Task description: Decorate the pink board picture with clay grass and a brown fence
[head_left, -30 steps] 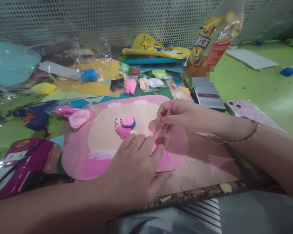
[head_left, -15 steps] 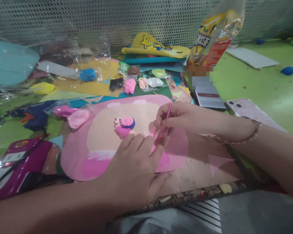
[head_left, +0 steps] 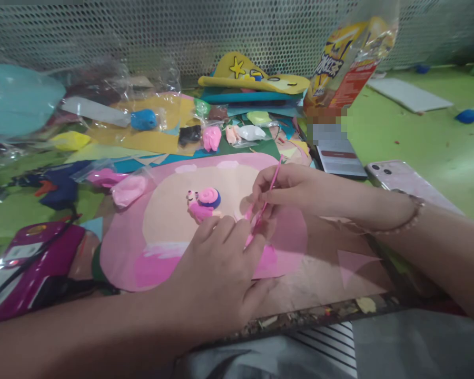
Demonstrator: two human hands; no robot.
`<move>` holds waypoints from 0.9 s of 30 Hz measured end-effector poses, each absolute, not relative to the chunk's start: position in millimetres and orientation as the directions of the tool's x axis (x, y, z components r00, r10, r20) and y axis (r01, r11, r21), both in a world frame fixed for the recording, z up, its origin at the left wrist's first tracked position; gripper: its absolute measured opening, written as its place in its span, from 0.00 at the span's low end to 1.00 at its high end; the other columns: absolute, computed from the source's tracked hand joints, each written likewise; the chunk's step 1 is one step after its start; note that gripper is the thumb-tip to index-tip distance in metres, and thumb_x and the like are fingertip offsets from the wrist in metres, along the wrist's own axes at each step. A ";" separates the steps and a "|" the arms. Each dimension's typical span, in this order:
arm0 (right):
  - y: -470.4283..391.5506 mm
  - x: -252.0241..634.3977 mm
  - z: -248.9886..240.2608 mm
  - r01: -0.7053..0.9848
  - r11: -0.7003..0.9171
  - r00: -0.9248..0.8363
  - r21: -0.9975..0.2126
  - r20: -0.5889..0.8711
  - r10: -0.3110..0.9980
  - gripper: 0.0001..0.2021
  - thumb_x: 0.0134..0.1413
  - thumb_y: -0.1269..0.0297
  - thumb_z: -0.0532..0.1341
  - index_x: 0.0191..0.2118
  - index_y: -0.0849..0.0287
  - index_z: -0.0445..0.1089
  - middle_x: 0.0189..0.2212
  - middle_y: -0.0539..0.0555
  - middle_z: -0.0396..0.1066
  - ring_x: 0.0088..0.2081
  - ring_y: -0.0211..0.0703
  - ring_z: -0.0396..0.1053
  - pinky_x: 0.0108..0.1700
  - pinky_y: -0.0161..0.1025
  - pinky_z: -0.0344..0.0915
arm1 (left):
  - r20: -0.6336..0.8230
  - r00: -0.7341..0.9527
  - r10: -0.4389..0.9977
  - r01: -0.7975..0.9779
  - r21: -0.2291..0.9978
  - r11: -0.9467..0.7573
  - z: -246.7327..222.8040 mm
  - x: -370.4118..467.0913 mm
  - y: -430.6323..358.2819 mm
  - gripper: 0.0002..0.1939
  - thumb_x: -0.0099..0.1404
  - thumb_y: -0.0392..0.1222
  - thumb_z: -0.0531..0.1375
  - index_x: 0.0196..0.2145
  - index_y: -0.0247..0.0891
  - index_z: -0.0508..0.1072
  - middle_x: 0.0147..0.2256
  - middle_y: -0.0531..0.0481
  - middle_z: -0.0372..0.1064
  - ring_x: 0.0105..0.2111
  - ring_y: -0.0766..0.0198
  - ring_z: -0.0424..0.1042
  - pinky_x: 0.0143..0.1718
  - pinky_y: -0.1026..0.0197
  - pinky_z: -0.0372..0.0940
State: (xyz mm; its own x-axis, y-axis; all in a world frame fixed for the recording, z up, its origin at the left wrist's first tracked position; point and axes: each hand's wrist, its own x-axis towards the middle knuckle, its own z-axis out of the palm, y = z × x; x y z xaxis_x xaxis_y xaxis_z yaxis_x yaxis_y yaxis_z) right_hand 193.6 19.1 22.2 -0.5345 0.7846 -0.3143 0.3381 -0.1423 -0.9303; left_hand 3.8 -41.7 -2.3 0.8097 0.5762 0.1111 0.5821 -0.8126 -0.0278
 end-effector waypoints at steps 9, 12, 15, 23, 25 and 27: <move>18.9 194.2 23.0 0.344 -0.135 -0.539 -0.929 -0.313 0.782 0.07 0.53 0.77 0.53 0.30 0.58 0.63 0.29 0.52 0.75 0.30 0.40 0.74 0.36 0.39 0.72 | 0.119 0.811 0.573 0.580 -0.033 -0.814 -1.7 4.6 -42.2 0.26 0.66 0.53 0.46 0.54 0.35 0.65 0.34 0.43 0.63 0.35 0.53 0.58 0.35 0.51 0.52; 19.8 194.6 23.0 0.366 -0.106 -0.517 -0.925 -0.296 0.803 0.08 0.52 0.77 0.53 0.29 0.57 0.64 0.29 0.52 0.75 0.30 0.40 0.74 0.36 0.38 0.72 | 0.148 0.809 0.570 0.581 -0.045 -0.813 -1.0 5.3 -41.6 0.25 0.66 0.53 0.47 0.53 0.34 0.66 0.33 0.43 0.63 0.34 0.53 0.59 0.35 0.51 0.54; 20.9 195.6 22.3 0.385 -0.059 -0.490 -0.921 -0.258 0.833 0.08 0.51 0.77 0.54 0.27 0.57 0.64 0.26 0.51 0.73 0.29 0.38 0.73 0.35 0.36 0.71 | 0.190 0.823 0.536 0.557 -0.078 -0.827 -0.4 4.6 -42.1 0.25 0.66 0.52 0.48 0.52 0.32 0.67 0.32 0.43 0.64 0.33 0.53 0.62 0.35 0.51 0.56; 22.5 196.4 20.9 0.389 -0.073 -0.461 -0.918 -0.263 0.848 0.09 0.50 0.77 0.54 0.25 0.58 0.64 0.25 0.52 0.72 0.27 0.38 0.71 0.34 0.37 0.70 | 0.255 0.923 0.286 0.353 -0.275 -0.894 -4.8 0.9 -58.5 0.19 0.67 0.42 0.50 0.44 0.24 0.73 0.18 0.48 0.64 0.18 0.62 0.62 0.19 0.58 0.52; 22.1 196.4 22.1 0.396 -0.080 -0.454 -0.915 -0.270 0.849 0.09 0.51 0.76 0.54 0.24 0.58 0.64 0.25 0.52 0.72 0.27 0.38 0.71 0.34 0.37 0.70 | 0.227 0.922 0.313 0.370 -0.285 -0.884 -4.6 0.8 -60.6 0.22 0.68 0.43 0.47 0.45 0.23 0.73 0.17 0.47 0.64 0.16 0.61 0.62 0.18 0.58 0.53; 21.3 196.3 23.3 0.385 -0.083 -0.459 -0.919 -0.269 0.847 0.09 0.51 0.76 0.54 0.24 0.58 0.65 0.24 0.51 0.71 0.26 0.37 0.70 0.34 0.36 0.69 | 0.200 0.919 0.341 0.387 -0.287 -0.876 -3.5 1.0 -60.9 0.23 0.68 0.43 0.46 0.46 0.22 0.72 0.16 0.47 0.63 0.16 0.61 0.63 0.18 0.58 0.54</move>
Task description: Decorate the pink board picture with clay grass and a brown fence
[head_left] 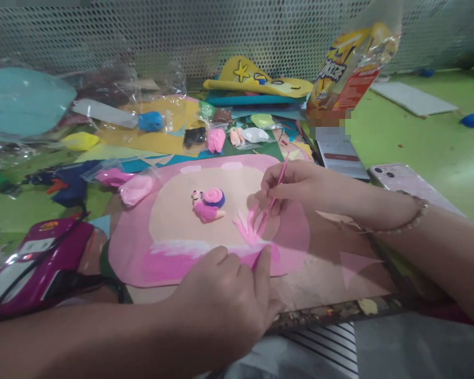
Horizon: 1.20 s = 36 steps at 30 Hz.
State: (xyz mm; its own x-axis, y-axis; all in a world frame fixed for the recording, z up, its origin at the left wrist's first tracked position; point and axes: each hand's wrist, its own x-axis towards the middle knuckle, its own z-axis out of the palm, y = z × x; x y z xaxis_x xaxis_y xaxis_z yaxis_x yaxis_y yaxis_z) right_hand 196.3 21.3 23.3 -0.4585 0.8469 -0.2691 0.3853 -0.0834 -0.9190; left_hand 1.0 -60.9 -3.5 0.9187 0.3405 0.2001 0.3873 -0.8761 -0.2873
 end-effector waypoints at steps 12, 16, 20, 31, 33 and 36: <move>14.6 193.7 24.4 0.357 -0.035 -0.572 -0.933 -0.248 0.782 0.05 0.55 0.74 0.54 0.31 0.58 0.64 0.30 0.50 0.73 0.32 0.38 0.73 0.36 0.35 0.71 | 0.098 0.922 0.374 0.387 -0.239 -0.891 -3.1 2.1 -56.8 0.27 0.67 0.47 0.46 0.49 0.19 0.69 0.17 0.44 0.65 0.17 0.58 0.64 0.19 0.56 0.56; 13.3 191.7 26.8 0.357 -0.074 -0.592 -0.931 -0.286 0.753 0.06 0.54 0.75 0.53 0.31 0.58 0.63 0.31 0.50 0.74 0.32 0.37 0.73 0.37 0.35 0.71 | 0.098 0.925 0.366 0.379 -0.226 -0.897 -3.1 1.7 -56.7 0.26 0.67 0.46 0.46 0.48 0.19 0.70 0.18 0.44 0.66 0.17 0.59 0.64 0.19 0.57 0.56; 12.4 191.2 28.0 0.355 -0.089 -0.599 -0.931 -0.300 0.742 0.07 0.55 0.75 0.52 0.31 0.58 0.63 0.31 0.51 0.74 0.33 0.38 0.74 0.37 0.36 0.72 | 0.090 0.929 0.359 0.370 -0.212 -0.905 -2.7 1.7 -56.4 0.25 0.67 0.46 0.46 0.47 0.20 0.70 0.18 0.44 0.66 0.17 0.58 0.64 0.18 0.56 0.56; 13.9 192.9 26.3 0.312 -0.070 -0.565 -0.948 -0.244 0.788 0.07 0.55 0.74 0.54 0.30 0.57 0.63 0.28 0.50 0.74 0.33 0.38 0.74 0.37 0.35 0.71 | 0.174 0.852 0.495 0.524 -0.247 -0.815 -1.5 2.0 -54.7 0.27 0.66 0.47 0.48 0.49 0.20 0.70 0.16 0.47 0.63 0.17 0.59 0.63 0.20 0.57 0.55; 14.0 193.3 26.4 0.313 -0.058 -0.554 -0.948 -0.232 0.799 0.07 0.55 0.74 0.54 0.29 0.57 0.63 0.28 0.50 0.74 0.32 0.38 0.74 0.37 0.35 0.70 | 0.154 0.849 0.506 0.529 -0.245 -0.813 -1.1 2.3 -54.7 0.27 0.65 0.48 0.48 0.48 0.21 0.71 0.16 0.46 0.64 0.17 0.59 0.64 0.20 0.57 0.55; 14.2 194.2 26.0 0.329 -0.035 -0.540 -0.944 -0.219 0.813 0.07 0.54 0.74 0.54 0.29 0.57 0.63 0.27 0.50 0.73 0.31 0.38 0.73 0.36 0.35 0.70 | 0.155 0.850 0.504 0.527 -0.248 -0.813 -0.7 2.4 -54.6 0.27 0.65 0.48 0.48 0.49 0.21 0.70 0.16 0.46 0.64 0.17 0.59 0.64 0.20 0.57 0.55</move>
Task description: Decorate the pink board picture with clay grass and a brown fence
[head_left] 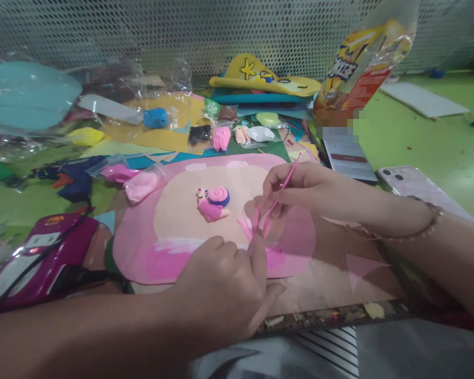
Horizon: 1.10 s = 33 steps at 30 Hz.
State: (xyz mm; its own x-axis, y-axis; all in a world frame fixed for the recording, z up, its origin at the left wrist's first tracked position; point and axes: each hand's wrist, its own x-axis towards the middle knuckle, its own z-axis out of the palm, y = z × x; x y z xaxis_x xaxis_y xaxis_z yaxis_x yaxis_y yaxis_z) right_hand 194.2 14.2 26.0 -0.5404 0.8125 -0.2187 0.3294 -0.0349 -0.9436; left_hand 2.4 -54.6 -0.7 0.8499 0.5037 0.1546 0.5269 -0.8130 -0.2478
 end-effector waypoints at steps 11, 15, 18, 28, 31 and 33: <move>12.0 194.7 25.5 0.369 0.065 -0.596 -0.927 -0.182 0.782 0.07 0.53 0.75 0.54 0.32 0.57 0.65 0.30 0.49 0.72 0.34 0.36 0.72 0.37 0.33 0.69 | 0.267 0.867 0.420 0.489 -0.291 -0.822 -1.3 2.1 -56.3 0.21 0.66 0.44 0.51 0.42 0.23 0.75 0.17 0.46 0.64 0.18 0.60 0.64 0.18 0.58 0.54; 8.9 195.1 25.5 0.364 0.196 -0.648 -0.911 -0.097 0.755 0.08 0.53 0.77 0.53 0.34 0.57 0.65 0.32 0.48 0.71 0.34 0.35 0.71 0.35 0.32 0.68 | 0.263 0.876 0.404 0.473 -0.309 -0.825 -1.3 2.1 -57.0 0.21 0.66 0.44 0.50 0.41 0.23 0.75 0.18 0.46 0.65 0.18 0.60 0.64 0.18 0.58 0.53; 8.2 195.6 24.0 0.297 0.306 -0.672 -0.905 0.029 0.740 0.07 0.56 0.76 0.53 0.36 0.59 0.66 0.33 0.50 0.71 0.35 0.36 0.70 0.37 0.34 0.68 | 0.261 0.882 0.392 0.463 -0.326 -0.824 -2.9 1.9 -56.3 0.21 0.66 0.45 0.51 0.42 0.23 0.74 0.19 0.45 0.67 0.18 0.60 0.64 0.18 0.57 0.53; 6.4 201.9 22.9 0.296 0.668 -0.708 -0.683 0.313 0.633 0.18 0.59 0.77 0.48 0.50 0.53 0.64 0.53 0.54 0.65 0.58 0.41 0.58 0.55 0.40 0.63 | 0.284 0.881 0.379 0.460 -0.327 -0.825 -6.1 1.8 -55.5 0.21 0.66 0.45 0.50 0.40 0.23 0.74 0.20 0.44 0.68 0.19 0.59 0.66 0.20 0.57 0.56; 7.7 201.6 18.9 0.298 0.742 -0.727 -0.601 0.360 0.584 0.18 0.58 0.79 0.47 0.47 0.54 0.66 0.53 0.53 0.67 0.58 0.40 0.59 0.54 0.40 0.65 | 0.283 0.883 0.375 0.456 -0.318 -0.831 -5.8 2.6 -54.4 0.20 0.66 0.44 0.50 0.38 0.24 0.74 0.19 0.45 0.66 0.18 0.58 0.65 0.19 0.57 0.56; 8.1 199.9 16.4 0.325 0.789 -0.711 -0.522 0.415 0.567 0.17 0.57 0.81 0.49 0.45 0.56 0.67 0.50 0.54 0.70 0.54 0.39 0.65 0.50 0.39 0.68 | 0.286 0.879 0.381 0.459 -0.297 -0.837 -5.7 3.2 -53.9 0.19 0.66 0.43 0.50 0.36 0.25 0.75 0.19 0.47 0.65 0.17 0.58 0.64 0.17 0.56 0.55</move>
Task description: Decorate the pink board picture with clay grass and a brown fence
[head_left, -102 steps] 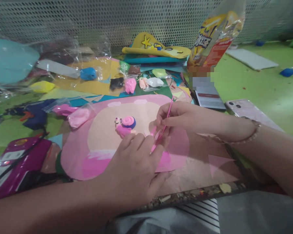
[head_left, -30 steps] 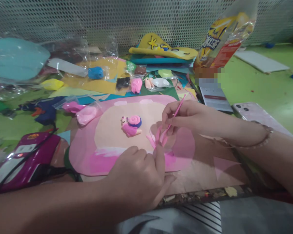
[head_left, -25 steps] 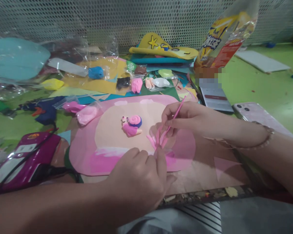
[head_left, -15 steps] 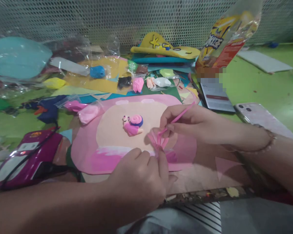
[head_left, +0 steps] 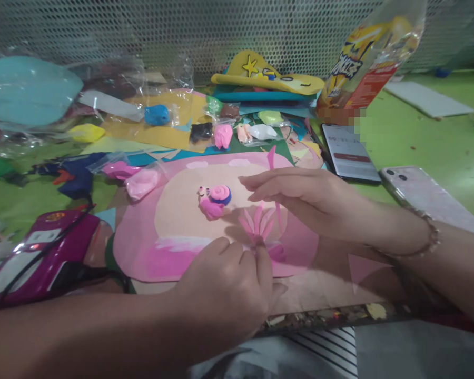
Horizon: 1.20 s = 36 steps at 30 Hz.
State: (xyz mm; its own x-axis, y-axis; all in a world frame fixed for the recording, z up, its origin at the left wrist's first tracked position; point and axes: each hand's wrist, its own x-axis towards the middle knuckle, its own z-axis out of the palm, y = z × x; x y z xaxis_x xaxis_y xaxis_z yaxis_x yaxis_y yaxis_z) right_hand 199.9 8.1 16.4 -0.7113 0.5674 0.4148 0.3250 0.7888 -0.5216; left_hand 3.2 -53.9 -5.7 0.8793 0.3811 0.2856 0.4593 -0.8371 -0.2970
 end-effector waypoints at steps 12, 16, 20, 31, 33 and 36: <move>-5.9 186.5 24.6 0.181 0.585 -0.499 -0.791 0.438 0.748 0.48 0.52 0.83 0.54 0.63 0.30 0.27 0.63 0.32 0.07 0.66 0.50 0.23 0.42 0.29 0.73 | 0.307 0.850 0.427 0.509 -0.273 -0.816 -4.6 1.6 -58.3 0.19 0.66 0.45 0.52 0.36 0.25 0.75 0.21 0.45 0.67 0.20 0.58 0.67 0.19 0.57 0.59; -2.1 185.6 21.3 0.110 0.348 -0.500 -0.931 0.251 0.829 0.35 0.54 0.77 0.59 0.64 0.49 0.45 0.61 0.55 0.56 0.53 0.43 0.66 0.42 0.34 0.73 | 0.306 0.835 0.457 0.542 -0.314 -0.779 -3.0 2.8 -59.6 0.22 0.66 0.46 0.51 0.38 0.22 0.75 0.19 0.44 0.67 0.19 0.59 0.66 0.18 0.58 0.57; 2.1 181.7 17.2 0.208 0.379 -0.456 -0.902 0.253 0.853 0.02 0.58 0.69 0.58 0.34 0.60 0.68 0.33 0.52 0.74 0.38 0.39 0.73 0.40 0.35 0.72 | 0.276 0.811 0.516 0.584 -0.327 -0.743 -1.2 3.3 -61.4 0.23 0.66 0.49 0.51 0.38 0.24 0.76 0.20 0.44 0.67 0.19 0.61 0.66 0.19 0.59 0.58; -0.4 175.0 11.0 0.367 0.575 -0.525 -0.732 0.347 0.777 0.05 0.62 0.72 0.51 0.34 0.60 0.60 0.27 0.50 0.67 0.29 0.33 0.68 0.29 0.30 0.64 | 0.145 0.718 0.680 0.684 -0.324 -0.654 0.5 3.3 -60.1 0.28 0.64 0.53 0.48 0.38 0.22 0.75 0.17 0.44 0.64 0.18 0.59 0.65 0.19 0.59 0.59; -1.2 174.4 11.9 0.382 0.589 -0.534 -0.712 0.350 0.769 0.06 0.62 0.71 0.51 0.33 0.60 0.60 0.27 0.50 0.67 0.28 0.33 0.68 0.29 0.30 0.64 | 0.148 0.733 0.664 0.670 -0.329 -0.666 0.6 3.3 -59.4 0.28 0.64 0.53 0.48 0.38 0.21 0.75 0.17 0.44 0.64 0.18 0.59 0.65 0.19 0.59 0.59; -2.5 173.6 15.4 0.476 0.583 -0.530 -0.658 0.315 0.787 0.06 0.61 0.71 0.51 0.32 0.59 0.61 0.26 0.50 0.68 0.28 0.34 0.68 0.28 0.31 0.63 | 0.135 0.746 0.652 0.655 -0.330 -0.680 1.1 3.9 -58.3 0.28 0.64 0.52 0.49 0.37 0.21 0.75 0.17 0.43 0.64 0.18 0.58 0.65 0.19 0.59 0.59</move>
